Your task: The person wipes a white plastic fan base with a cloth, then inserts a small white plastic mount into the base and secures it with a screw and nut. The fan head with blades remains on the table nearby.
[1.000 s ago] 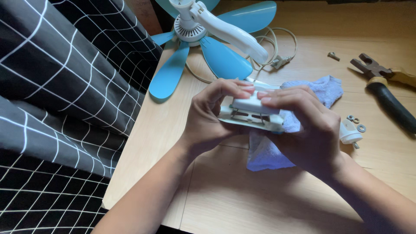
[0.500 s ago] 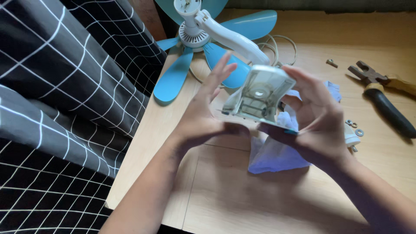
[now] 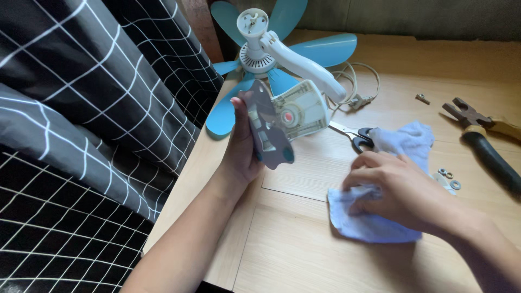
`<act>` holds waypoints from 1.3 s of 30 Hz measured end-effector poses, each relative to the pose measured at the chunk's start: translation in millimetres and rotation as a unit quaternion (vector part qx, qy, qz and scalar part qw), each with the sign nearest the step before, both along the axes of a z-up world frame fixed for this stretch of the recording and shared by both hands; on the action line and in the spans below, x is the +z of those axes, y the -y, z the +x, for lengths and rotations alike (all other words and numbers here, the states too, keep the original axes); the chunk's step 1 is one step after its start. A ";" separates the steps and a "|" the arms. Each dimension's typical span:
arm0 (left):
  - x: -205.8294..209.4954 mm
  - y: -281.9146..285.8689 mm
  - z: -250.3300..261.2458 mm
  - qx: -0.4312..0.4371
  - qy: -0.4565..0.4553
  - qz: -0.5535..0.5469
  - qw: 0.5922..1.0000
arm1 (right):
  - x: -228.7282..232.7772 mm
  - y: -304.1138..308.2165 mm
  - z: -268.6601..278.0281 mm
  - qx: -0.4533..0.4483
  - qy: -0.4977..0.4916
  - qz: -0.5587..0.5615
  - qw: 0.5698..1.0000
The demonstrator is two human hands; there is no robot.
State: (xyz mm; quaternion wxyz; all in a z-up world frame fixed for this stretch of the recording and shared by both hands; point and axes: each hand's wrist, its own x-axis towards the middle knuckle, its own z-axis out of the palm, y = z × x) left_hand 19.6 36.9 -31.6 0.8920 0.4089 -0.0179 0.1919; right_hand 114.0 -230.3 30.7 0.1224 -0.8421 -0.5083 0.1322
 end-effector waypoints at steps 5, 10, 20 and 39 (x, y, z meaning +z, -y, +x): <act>1.0 0.6 1.9 -0.064 -0.019 -0.059 0.996 | 12.4 7.5 1.2 -0.262 -0.055 0.210 0.940; -3.9 1.4 5.6 -0.056 -0.090 -0.035 0.994 | 22.6 12.1 3.2 -0.138 0.090 0.522 0.837; -6.2 -7.7 8.6 -0.141 -0.143 -0.041 0.979 | 29.9 -83.2 -15.3 0.135 0.289 0.153 0.935; -7.8 18.5 3.0 -0.176 0.069 -0.001 0.982 | -15.6 -76.5 -10.6 -0.013 0.017 0.380 0.925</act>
